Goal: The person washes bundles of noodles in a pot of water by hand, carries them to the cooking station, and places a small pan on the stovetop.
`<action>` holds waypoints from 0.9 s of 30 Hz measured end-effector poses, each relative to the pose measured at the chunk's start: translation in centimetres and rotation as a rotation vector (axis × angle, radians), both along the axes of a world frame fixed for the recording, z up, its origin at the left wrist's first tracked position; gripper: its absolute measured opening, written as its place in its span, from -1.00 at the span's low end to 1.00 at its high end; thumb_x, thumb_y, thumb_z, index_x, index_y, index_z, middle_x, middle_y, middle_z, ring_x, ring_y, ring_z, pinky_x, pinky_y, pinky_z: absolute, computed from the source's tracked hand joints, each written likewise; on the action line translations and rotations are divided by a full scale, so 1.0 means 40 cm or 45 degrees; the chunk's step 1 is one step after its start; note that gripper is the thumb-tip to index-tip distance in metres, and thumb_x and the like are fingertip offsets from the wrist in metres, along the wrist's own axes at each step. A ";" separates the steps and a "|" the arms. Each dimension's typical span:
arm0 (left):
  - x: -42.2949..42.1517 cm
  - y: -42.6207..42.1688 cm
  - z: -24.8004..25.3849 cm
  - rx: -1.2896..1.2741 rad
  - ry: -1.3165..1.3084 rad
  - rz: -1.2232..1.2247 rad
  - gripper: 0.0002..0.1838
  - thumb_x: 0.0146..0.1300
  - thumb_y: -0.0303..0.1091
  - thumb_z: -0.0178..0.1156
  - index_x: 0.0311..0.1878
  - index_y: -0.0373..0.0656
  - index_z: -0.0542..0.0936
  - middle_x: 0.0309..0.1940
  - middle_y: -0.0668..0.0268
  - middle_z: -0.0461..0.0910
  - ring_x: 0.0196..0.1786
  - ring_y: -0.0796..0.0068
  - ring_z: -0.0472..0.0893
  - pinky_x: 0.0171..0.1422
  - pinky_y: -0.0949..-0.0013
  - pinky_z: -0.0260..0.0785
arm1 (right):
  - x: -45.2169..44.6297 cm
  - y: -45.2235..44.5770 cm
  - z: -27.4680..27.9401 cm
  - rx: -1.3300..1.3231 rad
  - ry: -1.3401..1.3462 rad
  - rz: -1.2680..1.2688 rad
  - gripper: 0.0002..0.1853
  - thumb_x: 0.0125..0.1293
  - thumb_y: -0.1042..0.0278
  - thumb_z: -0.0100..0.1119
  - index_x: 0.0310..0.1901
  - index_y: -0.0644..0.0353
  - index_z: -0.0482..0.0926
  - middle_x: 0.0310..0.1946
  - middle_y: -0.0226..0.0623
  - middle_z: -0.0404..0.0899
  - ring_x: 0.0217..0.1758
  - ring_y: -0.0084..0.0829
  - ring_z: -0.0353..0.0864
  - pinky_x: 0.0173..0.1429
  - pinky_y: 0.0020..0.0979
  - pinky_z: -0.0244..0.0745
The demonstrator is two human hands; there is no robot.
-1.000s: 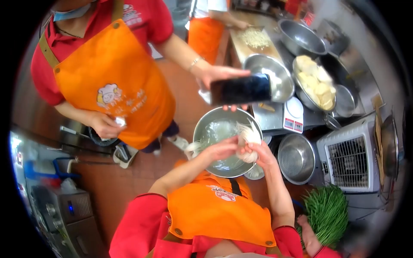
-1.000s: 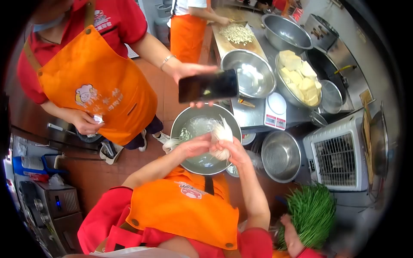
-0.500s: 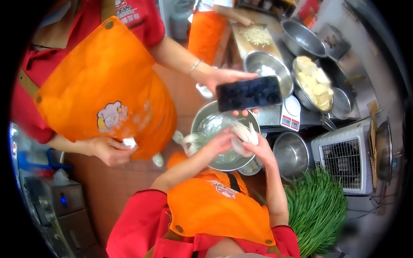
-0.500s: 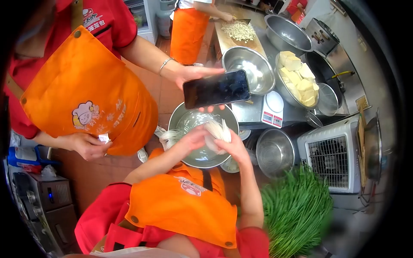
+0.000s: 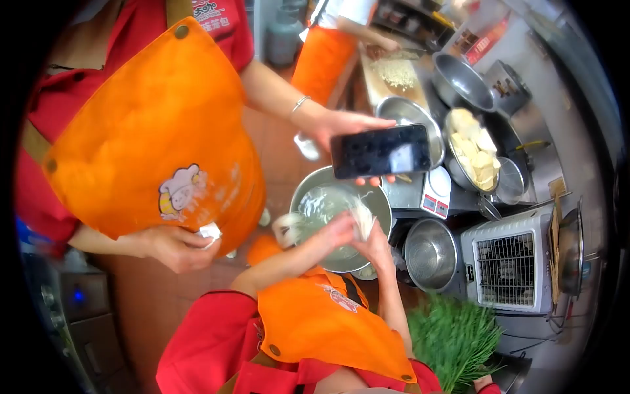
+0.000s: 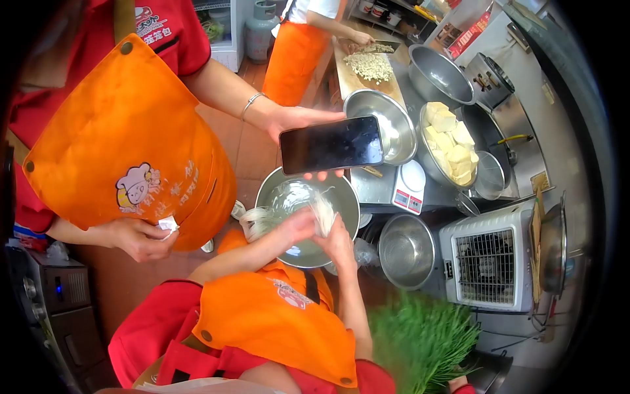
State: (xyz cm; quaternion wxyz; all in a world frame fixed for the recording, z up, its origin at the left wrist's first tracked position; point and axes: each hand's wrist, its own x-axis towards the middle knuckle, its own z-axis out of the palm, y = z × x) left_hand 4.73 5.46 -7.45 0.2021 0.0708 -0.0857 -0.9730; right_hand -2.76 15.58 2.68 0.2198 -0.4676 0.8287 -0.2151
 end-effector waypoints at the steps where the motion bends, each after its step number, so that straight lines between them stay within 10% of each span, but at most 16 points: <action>1: -0.003 0.005 -0.011 0.007 0.007 0.013 -0.69 0.20 -0.57 0.15 0.04 -0.29 0.47 -0.02 0.18 0.55 0.04 0.30 0.57 0.20 0.22 0.44 | 0.002 -0.001 -0.008 0.009 -0.029 -0.033 -0.15 -0.07 0.19 0.41 0.24 0.29 0.21 -0.04 0.20 0.52 0.04 0.08 0.55 0.05 -0.10 0.47; 11: 0.001 0.012 -0.069 -0.292 -0.069 -0.031 -0.68 0.23 -0.48 0.14 0.07 -0.20 0.50 -0.02 0.28 0.58 0.01 0.43 0.58 0.10 0.31 0.46 | 0.002 0.014 -0.143 -0.095 -0.143 -0.221 -0.47 0.09 0.26 0.24 0.11 0.27 0.45 -0.10 0.18 0.58 0.04 0.08 0.56 0.09 -0.16 0.47; 19: 0.042 0.017 -0.045 -0.472 -0.162 -0.301 -0.43 0.15 -0.41 0.29 0.23 -0.10 0.34 0.10 0.35 0.46 0.18 0.49 0.43 0.29 0.33 0.22 | -0.078 0.020 -0.233 -0.447 -0.697 -0.195 -0.60 0.13 0.33 0.23 0.01 0.30 0.55 -0.14 -0.26 0.64 -0.12 -0.45 0.61 -0.08 -0.42 0.51; 23: -0.004 0.045 -0.018 -0.441 -0.541 -0.146 -0.32 0.07 -0.28 0.41 0.25 -0.08 0.31 0.10 0.30 0.45 0.19 0.48 0.40 0.31 0.26 0.19 | -0.017 -0.003 -0.151 -0.030 -0.198 -0.105 -0.59 0.13 0.17 0.22 -0.05 0.26 0.58 -0.23 0.00 0.65 -0.16 -0.14 0.67 -0.08 -0.21 0.54; 27: -0.011 0.002 -0.063 -0.296 -0.411 -0.139 -0.65 0.14 -0.42 0.34 0.00 -0.19 0.54 -0.14 0.27 0.59 -0.07 0.44 0.56 0.01 0.33 0.45 | 0.017 -0.030 -0.132 0.230 0.169 0.050 -0.61 0.14 0.10 0.18 -0.14 0.27 0.56 -0.34 0.10 0.62 -0.24 0.07 0.63 -0.14 -0.02 0.52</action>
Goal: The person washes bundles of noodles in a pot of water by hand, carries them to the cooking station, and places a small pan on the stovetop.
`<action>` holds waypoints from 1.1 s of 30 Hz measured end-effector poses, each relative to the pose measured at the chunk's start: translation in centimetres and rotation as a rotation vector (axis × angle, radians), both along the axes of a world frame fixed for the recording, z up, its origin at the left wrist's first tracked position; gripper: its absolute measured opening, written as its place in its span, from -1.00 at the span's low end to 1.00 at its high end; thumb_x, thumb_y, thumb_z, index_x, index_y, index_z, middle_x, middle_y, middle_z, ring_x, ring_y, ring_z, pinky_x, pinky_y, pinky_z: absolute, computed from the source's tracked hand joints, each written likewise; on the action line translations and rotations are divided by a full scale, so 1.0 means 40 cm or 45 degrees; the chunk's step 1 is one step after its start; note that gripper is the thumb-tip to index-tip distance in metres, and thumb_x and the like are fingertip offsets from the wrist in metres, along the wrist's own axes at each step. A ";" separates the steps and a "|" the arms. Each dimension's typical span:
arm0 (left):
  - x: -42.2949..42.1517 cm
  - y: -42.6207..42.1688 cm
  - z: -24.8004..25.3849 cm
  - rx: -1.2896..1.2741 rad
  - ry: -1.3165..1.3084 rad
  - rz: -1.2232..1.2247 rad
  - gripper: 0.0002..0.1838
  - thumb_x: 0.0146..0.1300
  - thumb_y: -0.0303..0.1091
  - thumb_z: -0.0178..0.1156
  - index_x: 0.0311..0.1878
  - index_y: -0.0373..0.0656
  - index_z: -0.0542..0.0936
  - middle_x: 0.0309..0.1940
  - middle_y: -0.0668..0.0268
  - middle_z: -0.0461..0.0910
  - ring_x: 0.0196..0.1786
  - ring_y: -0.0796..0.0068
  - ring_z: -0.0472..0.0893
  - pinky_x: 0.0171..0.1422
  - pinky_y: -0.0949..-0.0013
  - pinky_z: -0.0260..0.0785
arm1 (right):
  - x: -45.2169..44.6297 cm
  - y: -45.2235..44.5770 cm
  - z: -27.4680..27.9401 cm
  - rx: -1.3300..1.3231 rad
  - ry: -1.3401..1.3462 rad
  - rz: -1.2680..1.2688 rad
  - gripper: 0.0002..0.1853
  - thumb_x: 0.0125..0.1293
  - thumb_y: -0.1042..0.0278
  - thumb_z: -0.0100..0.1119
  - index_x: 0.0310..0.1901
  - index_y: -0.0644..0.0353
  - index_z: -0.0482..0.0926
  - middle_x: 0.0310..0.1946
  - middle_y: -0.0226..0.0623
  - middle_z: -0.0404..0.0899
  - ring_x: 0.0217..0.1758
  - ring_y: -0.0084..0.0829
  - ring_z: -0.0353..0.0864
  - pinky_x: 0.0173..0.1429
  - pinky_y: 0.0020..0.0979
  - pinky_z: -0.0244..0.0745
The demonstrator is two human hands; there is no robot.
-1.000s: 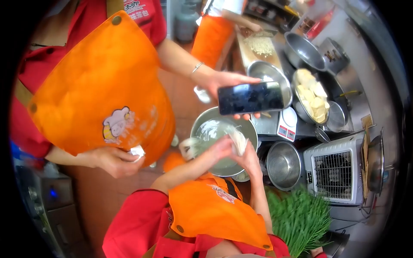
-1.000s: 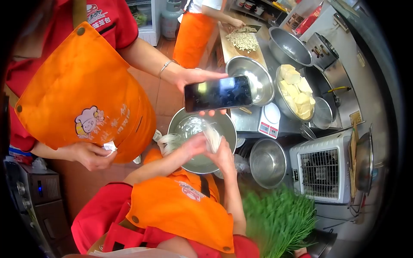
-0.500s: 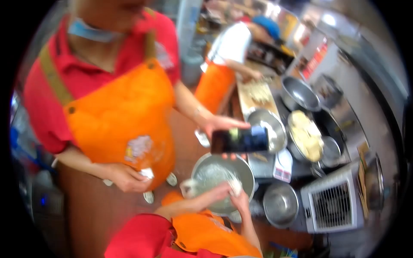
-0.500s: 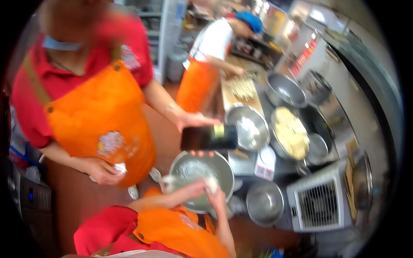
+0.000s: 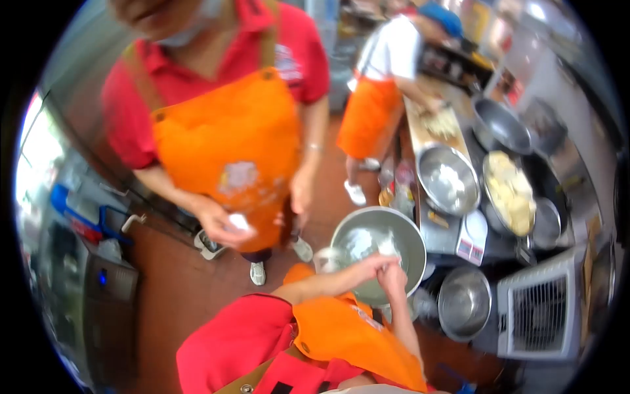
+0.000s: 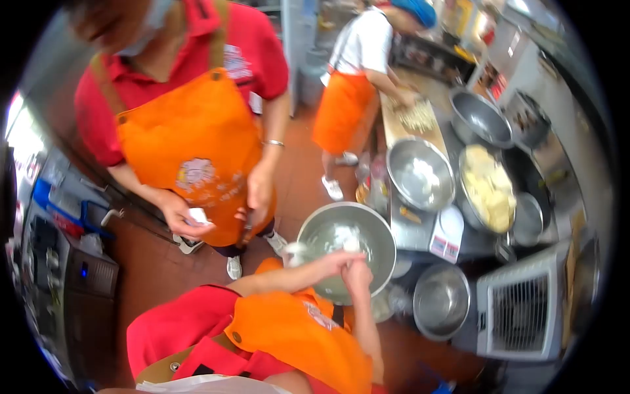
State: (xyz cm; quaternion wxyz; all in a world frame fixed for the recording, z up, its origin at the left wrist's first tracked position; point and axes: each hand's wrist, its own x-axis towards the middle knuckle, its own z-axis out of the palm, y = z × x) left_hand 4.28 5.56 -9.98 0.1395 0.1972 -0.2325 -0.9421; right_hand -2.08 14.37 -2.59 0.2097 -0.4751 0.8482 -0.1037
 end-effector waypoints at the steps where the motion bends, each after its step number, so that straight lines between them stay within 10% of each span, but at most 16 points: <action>1: -0.004 -0.001 0.004 0.040 -0.020 0.101 -0.73 0.15 -0.47 0.31 -0.06 -0.21 0.57 -0.19 0.27 0.61 -0.13 0.44 0.58 -0.05 0.35 0.48 | -0.001 -0.012 0.000 0.003 0.012 0.002 -0.63 0.14 0.12 0.18 -0.15 0.25 0.55 -0.36 0.06 0.63 -0.27 0.06 0.64 -0.16 -0.01 0.52; 11: 0.054 -0.105 -0.003 -0.115 -0.020 0.162 -0.76 0.21 -0.42 0.23 -0.08 -0.33 0.60 -0.08 0.15 0.62 0.01 0.31 0.59 0.18 0.25 0.44 | 0.017 0.003 -0.073 -0.776 -0.696 -0.199 -0.41 0.08 0.38 0.29 0.18 0.29 0.36 0.08 0.02 0.46 0.15 -0.15 0.49 0.13 -0.21 0.46; 13: 0.041 -0.147 -0.012 -0.019 -0.037 0.050 -0.67 0.18 -0.47 0.24 0.03 -0.31 0.55 -0.01 0.19 0.58 0.08 0.34 0.55 0.22 0.28 0.40 | 0.004 0.016 -0.069 -0.986 -1.773 -0.648 -0.40 0.06 0.40 0.33 0.18 0.25 0.40 0.10 -0.23 0.43 0.16 -0.36 0.44 0.22 -0.36 0.39; 14: 0.036 -0.162 -0.004 -0.032 -0.128 0.018 -0.66 0.19 -0.47 0.24 0.04 -0.30 0.54 -0.02 0.20 0.58 0.06 0.35 0.55 0.20 0.27 0.41 | -0.011 0.031 -0.080 -0.951 -1.776 -0.815 -0.38 0.06 0.36 0.34 0.19 0.24 0.39 0.15 -0.24 0.39 0.19 -0.36 0.40 0.28 -0.36 0.33; 16: 0.010 -0.171 0.009 -0.117 -0.302 -0.061 -0.64 0.20 -0.47 0.23 0.08 -0.27 0.51 -0.05 0.22 0.58 0.03 0.36 0.56 0.17 0.27 0.43 | -0.028 0.059 -0.164 -0.983 -0.459 -0.517 -0.28 -0.03 0.23 0.39 0.21 0.26 0.36 0.20 -0.06 0.38 0.26 -0.13 0.37 0.33 -0.19 0.26; 20: 0.045 -0.155 0.109 -0.520 -0.451 -0.112 -0.64 0.26 -0.37 0.23 0.10 -0.27 0.49 -0.03 0.24 0.56 0.05 0.34 0.55 0.17 0.24 0.43 | 0.024 -0.035 0.073 -0.561 -0.558 -0.246 -0.15 -0.05 0.24 0.36 0.28 0.35 0.19 0.21 0.11 0.28 0.30 0.00 0.28 0.37 -0.23 0.19; 25: 0.041 -0.186 0.026 -0.172 -0.350 -0.062 -0.63 0.27 -0.38 0.21 0.12 -0.26 0.48 0.05 0.24 0.53 0.10 0.35 0.52 0.22 0.28 0.39 | -0.018 -0.095 -0.094 -0.825 -0.910 -0.201 -0.07 -0.02 0.22 0.36 0.36 0.29 0.08 0.38 0.24 -0.05 0.47 0.04 -0.01 0.49 -0.21 0.00; 30: -0.045 -0.073 0.062 -0.123 -0.350 0.266 -0.57 0.19 -0.50 0.26 0.15 -0.26 0.46 0.04 0.18 0.55 0.07 0.36 0.55 0.20 0.33 0.40 | -0.151 -0.076 -0.101 -0.748 -1.039 0.008 -0.25 -0.05 0.22 0.32 0.27 0.11 0.35 0.34 0.21 0.12 0.45 0.15 -0.05 0.53 -0.12 -0.19; 33: -0.113 0.003 0.088 0.035 -0.381 0.457 -0.59 0.14 -0.56 0.30 0.08 -0.22 0.47 -0.04 0.22 0.57 0.02 0.39 0.57 0.16 0.34 0.42 | -0.205 -0.044 -0.092 -0.680 -0.958 0.050 -0.33 0.02 0.30 0.26 0.25 0.12 0.37 0.24 0.14 0.24 0.39 0.14 0.11 0.40 -0.09 0.11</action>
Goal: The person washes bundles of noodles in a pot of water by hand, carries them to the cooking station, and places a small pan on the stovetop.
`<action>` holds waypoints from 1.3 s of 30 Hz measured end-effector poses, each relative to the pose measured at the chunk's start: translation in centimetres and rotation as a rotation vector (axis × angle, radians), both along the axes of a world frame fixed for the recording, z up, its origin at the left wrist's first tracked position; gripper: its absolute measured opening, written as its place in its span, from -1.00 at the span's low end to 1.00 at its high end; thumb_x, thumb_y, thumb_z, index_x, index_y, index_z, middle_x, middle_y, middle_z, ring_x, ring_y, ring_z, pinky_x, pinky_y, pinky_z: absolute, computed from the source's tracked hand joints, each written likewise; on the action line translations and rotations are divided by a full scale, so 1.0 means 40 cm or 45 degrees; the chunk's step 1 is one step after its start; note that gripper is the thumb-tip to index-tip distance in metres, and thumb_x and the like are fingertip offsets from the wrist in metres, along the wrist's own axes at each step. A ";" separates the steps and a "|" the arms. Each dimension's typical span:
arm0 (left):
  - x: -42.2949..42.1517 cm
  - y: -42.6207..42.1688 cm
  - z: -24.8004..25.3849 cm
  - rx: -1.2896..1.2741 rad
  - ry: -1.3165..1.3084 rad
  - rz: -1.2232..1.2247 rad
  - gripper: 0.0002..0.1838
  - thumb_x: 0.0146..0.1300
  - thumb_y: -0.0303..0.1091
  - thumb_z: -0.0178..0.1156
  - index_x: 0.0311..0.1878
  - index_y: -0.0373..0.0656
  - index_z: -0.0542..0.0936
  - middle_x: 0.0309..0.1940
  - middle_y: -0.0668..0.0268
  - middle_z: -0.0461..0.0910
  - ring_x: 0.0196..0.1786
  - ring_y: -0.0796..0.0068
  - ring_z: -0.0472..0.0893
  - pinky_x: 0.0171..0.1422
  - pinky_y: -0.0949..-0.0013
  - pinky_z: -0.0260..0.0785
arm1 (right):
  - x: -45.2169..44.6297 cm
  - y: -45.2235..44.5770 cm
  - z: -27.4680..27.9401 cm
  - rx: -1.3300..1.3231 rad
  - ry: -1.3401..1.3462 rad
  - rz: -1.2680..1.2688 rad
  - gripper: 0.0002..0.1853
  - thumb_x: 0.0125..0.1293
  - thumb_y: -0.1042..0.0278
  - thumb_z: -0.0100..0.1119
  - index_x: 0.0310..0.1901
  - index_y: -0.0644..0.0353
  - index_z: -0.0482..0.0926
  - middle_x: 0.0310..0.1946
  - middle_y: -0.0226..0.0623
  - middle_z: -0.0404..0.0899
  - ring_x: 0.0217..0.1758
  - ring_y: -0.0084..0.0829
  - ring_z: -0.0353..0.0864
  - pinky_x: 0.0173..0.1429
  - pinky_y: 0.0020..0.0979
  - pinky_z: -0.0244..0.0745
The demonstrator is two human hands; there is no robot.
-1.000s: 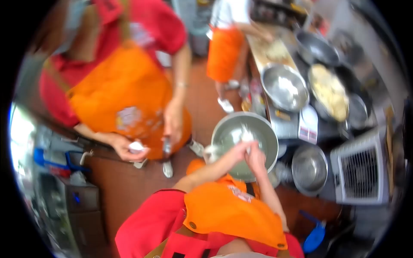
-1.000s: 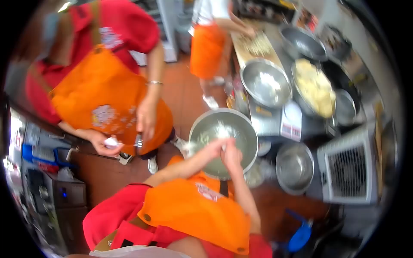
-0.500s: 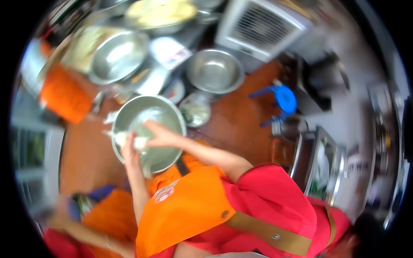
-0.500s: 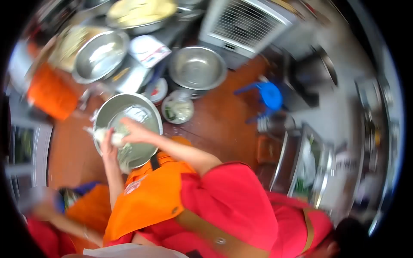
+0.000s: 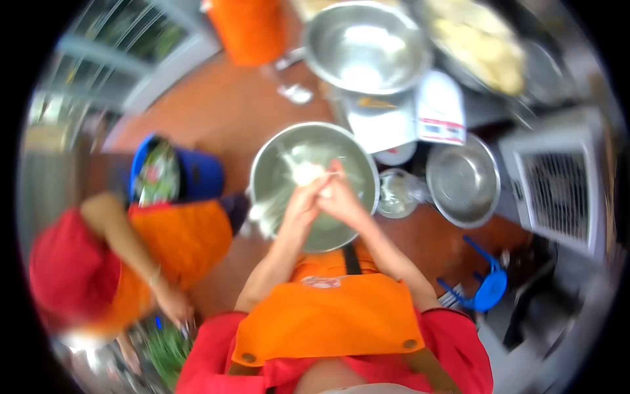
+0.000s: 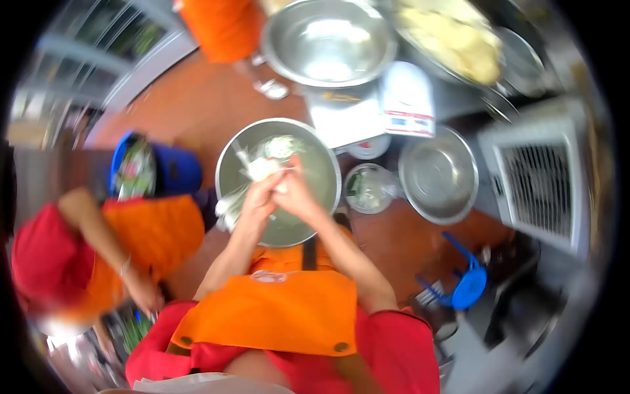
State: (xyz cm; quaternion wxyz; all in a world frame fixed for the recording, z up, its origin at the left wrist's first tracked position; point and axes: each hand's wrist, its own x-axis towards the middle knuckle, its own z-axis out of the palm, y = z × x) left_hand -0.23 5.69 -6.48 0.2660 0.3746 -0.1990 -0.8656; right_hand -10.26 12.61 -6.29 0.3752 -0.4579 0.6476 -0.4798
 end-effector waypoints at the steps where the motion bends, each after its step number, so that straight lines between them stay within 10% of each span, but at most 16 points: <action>1: -0.012 0.006 0.017 -0.029 0.033 0.082 -0.60 0.13 -0.56 0.31 0.05 -0.21 0.47 -0.08 0.25 0.58 0.00 0.41 0.58 0.15 0.35 0.43 | 0.011 -0.008 -0.005 0.020 0.149 -0.083 -0.37 0.04 0.31 0.26 0.22 0.14 0.39 0.21 0.12 0.28 0.35 0.12 0.19 0.34 -0.09 0.20; 12: -0.062 0.124 -0.063 -0.147 -0.132 0.298 -0.60 0.10 -0.42 0.37 0.01 -0.23 0.50 -0.11 0.31 0.56 -0.02 0.49 0.52 0.12 0.39 0.35 | -0.105 0.015 -0.081 0.500 0.444 0.472 -0.65 0.05 0.14 0.26 -0.26 0.27 0.64 -0.38 0.10 0.61 -0.23 0.09 0.62 -0.14 -0.12 0.52; 15: -0.059 0.124 -0.060 -0.134 -0.085 0.214 -0.57 0.08 -0.37 0.40 0.02 -0.19 0.51 -0.13 0.34 0.57 -0.03 0.51 0.52 0.10 0.39 0.35 | -0.127 0.013 -0.076 0.540 0.006 0.469 -0.77 0.11 0.47 0.10 -0.21 0.37 0.58 -0.50 -0.21 0.62 -0.42 -0.46 0.62 -0.38 -0.39 0.49; 20: 0.007 0.163 -0.134 -0.431 -0.509 -0.173 -0.08 -0.02 -0.07 0.44 0.35 -0.30 0.25 0.20 -0.02 0.38 0.29 0.17 0.37 0.39 0.22 0.19 | -0.189 -0.011 -0.042 0.672 -0.281 0.398 -0.82 0.16 0.49 0.05 -0.23 0.33 0.56 -0.46 -0.28 0.57 -0.44 -0.53 0.54 -0.40 -0.48 0.43; 33: -0.018 0.126 -0.458 -1.114 -1.511 -1.149 -0.59 0.03 -0.05 0.29 -0.16 -0.16 0.64 -0.12 0.07 0.62 -0.02 0.04 0.58 0.04 0.08 0.45 | -0.223 -0.068 0.049 0.567 -0.869 0.230 -0.85 0.24 0.45 0.11 -0.19 0.30 0.44 -0.47 -0.32 0.48 -0.51 -0.54 0.47 -0.47 -0.53 0.38; 39: -0.057 0.166 -0.567 -1.204 -1.494 -1.412 -0.59 0.04 -0.10 0.28 -0.02 -0.02 0.64 -0.01 0.20 0.61 0.06 0.16 0.57 0.08 0.09 0.43 | -0.219 -0.007 0.083 0.591 -0.835 0.252 -0.80 0.23 0.47 0.10 -0.14 0.33 0.40 -0.46 -0.28 0.46 -0.52 -0.51 0.45 -0.46 -0.50 0.38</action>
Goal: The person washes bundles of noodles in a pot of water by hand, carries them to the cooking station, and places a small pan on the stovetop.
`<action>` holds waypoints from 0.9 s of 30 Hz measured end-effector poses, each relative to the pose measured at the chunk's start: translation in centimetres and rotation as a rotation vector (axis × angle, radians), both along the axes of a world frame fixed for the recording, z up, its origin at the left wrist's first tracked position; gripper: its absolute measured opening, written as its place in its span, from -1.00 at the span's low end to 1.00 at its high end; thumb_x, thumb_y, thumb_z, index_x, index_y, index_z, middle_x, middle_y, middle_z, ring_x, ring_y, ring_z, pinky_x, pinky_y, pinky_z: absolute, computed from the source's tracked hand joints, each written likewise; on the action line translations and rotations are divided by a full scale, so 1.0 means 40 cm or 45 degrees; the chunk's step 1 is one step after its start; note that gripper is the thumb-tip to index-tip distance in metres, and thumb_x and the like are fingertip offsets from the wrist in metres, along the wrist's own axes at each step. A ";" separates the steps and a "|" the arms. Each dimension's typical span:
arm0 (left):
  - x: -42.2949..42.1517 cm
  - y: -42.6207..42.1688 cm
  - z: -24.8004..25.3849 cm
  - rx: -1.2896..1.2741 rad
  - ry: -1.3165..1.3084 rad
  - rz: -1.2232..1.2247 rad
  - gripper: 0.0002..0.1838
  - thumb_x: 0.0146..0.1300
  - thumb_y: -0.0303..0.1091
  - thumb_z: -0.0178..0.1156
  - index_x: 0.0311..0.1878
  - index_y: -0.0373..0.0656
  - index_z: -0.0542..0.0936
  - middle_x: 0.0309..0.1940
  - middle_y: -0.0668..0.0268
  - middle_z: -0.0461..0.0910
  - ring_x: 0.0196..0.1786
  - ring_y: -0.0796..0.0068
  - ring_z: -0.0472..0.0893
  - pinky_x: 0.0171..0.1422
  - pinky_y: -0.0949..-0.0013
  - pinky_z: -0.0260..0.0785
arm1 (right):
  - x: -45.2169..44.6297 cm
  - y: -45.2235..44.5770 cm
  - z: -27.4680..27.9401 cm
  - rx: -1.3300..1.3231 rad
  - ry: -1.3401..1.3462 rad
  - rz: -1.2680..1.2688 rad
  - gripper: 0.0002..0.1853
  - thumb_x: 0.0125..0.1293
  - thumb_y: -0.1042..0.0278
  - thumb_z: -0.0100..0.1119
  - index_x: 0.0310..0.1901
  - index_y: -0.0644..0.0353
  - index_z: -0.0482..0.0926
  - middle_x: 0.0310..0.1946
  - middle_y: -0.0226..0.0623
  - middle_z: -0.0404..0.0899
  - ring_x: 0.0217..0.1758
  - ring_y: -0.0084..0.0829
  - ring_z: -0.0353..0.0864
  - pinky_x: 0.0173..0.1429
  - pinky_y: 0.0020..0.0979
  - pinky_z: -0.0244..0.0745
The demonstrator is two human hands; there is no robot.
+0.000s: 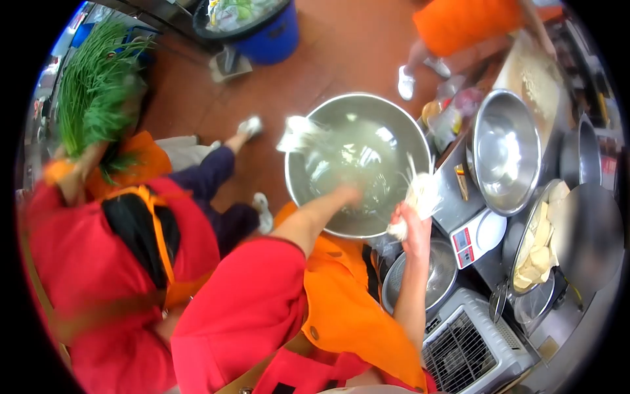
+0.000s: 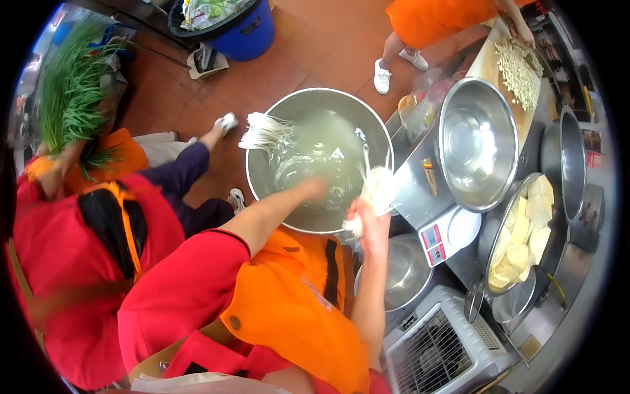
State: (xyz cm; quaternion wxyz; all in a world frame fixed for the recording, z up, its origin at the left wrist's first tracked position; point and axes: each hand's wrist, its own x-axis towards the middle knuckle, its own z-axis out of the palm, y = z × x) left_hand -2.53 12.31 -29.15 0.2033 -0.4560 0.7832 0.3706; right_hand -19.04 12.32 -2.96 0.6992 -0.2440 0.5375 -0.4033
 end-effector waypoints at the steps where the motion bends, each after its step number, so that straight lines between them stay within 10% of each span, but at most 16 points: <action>1: -0.010 -0.001 -0.008 0.079 -0.006 -0.021 -0.58 0.05 -0.11 0.27 0.00 -0.01 0.64 0.00 0.21 0.61 0.06 0.18 0.57 0.09 0.10 0.43 | 0.002 0.007 0.007 0.007 -0.001 -0.003 -0.78 0.22 0.49 0.11 -0.12 0.34 0.40 -0.46 -0.29 0.46 -0.52 -0.51 0.44 -0.47 -0.49 0.37; 5: -0.045 0.005 0.008 0.555 -0.046 0.174 -0.56 0.07 -0.08 0.25 0.04 0.03 0.63 0.02 0.25 0.60 0.06 0.22 0.58 0.11 0.14 0.43 | 0.022 0.018 0.037 0.016 0.078 -0.029 -0.86 0.16 0.53 0.12 -0.24 0.34 0.48 -0.52 -0.30 0.49 -0.50 -0.52 0.47 -0.40 -0.49 0.35; 15: -0.047 -0.030 0.250 -0.010 -0.232 0.065 -0.68 0.03 -0.19 0.25 -0.10 0.08 0.69 -0.09 0.27 0.65 0.00 0.18 0.60 0.01 0.06 0.46 | 0.053 0.023 -0.017 0.002 -0.086 -0.024 -0.84 0.19 0.53 0.07 -0.18 0.29 0.39 -0.51 -0.30 0.42 -0.56 -0.49 0.40 -0.48 -0.47 0.37; 22: -0.090 0.006 -0.107 0.314 0.096 0.129 -0.70 -0.05 -0.29 0.22 -0.18 -0.08 0.69 -0.15 0.19 0.64 -0.14 0.22 0.59 -0.03 0.14 0.42 | 0.048 0.059 0.010 0.041 -0.068 -0.029 -0.71 0.16 0.55 0.11 -0.07 0.31 0.38 -0.50 -0.29 0.43 -0.54 -0.49 0.43 -0.46 -0.45 0.39; 27: -0.088 -0.016 -0.033 0.486 0.122 0.084 -0.74 -0.04 -0.31 0.18 -0.25 -0.14 0.68 -0.24 0.15 0.65 -0.22 0.20 0.59 -0.11 0.11 0.43 | 0.022 0.079 -0.002 0.060 -0.084 -0.021 -0.71 0.18 0.55 0.09 -0.05 0.29 0.36 -0.49 -0.28 0.42 -0.53 -0.46 0.40 -0.45 -0.45 0.38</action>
